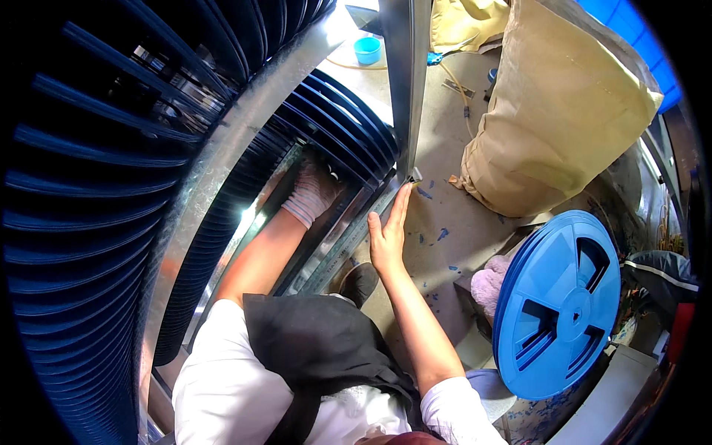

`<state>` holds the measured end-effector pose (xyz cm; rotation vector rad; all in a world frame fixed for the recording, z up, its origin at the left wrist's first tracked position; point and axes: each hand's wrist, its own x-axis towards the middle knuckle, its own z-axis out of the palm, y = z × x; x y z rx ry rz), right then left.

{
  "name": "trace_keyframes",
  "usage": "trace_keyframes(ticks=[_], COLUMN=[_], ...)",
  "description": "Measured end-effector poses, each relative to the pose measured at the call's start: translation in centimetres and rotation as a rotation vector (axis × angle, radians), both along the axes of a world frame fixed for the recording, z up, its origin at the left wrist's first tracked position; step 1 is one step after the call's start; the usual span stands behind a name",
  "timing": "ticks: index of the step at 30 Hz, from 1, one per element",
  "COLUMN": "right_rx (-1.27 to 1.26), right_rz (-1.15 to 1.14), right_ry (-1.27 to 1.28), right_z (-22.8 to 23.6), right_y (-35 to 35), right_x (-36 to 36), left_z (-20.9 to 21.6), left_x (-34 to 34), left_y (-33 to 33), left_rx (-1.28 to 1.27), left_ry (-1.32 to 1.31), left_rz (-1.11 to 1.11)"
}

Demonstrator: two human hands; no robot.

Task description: The person sits on the floor and repeatedly picks up blue plastic spools from a nearby pile. They place each spool onto a curved metal rack, stacking them vertically. The person handles the spools one by one, occasionally adjusting the stack to ensure alignment.

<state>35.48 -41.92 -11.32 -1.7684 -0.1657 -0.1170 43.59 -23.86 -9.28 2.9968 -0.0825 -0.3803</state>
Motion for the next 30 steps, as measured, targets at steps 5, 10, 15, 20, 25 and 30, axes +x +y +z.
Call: trace_keyframes(ticks=[5,10,15,20,25,30], right_rx=[-0.034,-0.023,0.07,0.098,0.095,0.085], right_rz=[-0.011,-0.07,-0.033,-0.007,0.135,0.152], right_ry=[0.087,0.139,0.188,0.057,-0.154,-0.19], right_z=[-0.9,-0.8,1.2,7.8,13.5,14.9], right_y=[-0.5,-2.2,-2.2,-5.4,-6.0,-7.0], right_x=[-2.2,-4.1,-7.5,-9.2,-12.4,-14.0], left_z=[-1.5,-1.8,-7.6,-3.3,-2.9,2.9], left_x=[-0.1,0.1,0.5,1.8,1.7,1.7], left_y=[0.9,1.1,5.7,0.6,3.7,-1.0], left_rx=[0.42,0.579,0.449,0.712,1.477,1.073], left_ry=[0.117,0.101,-0.165,-0.137,-0.49,0.011], left_rz=[0.011,-0.08,-0.015,-0.266,-0.185,-0.163])
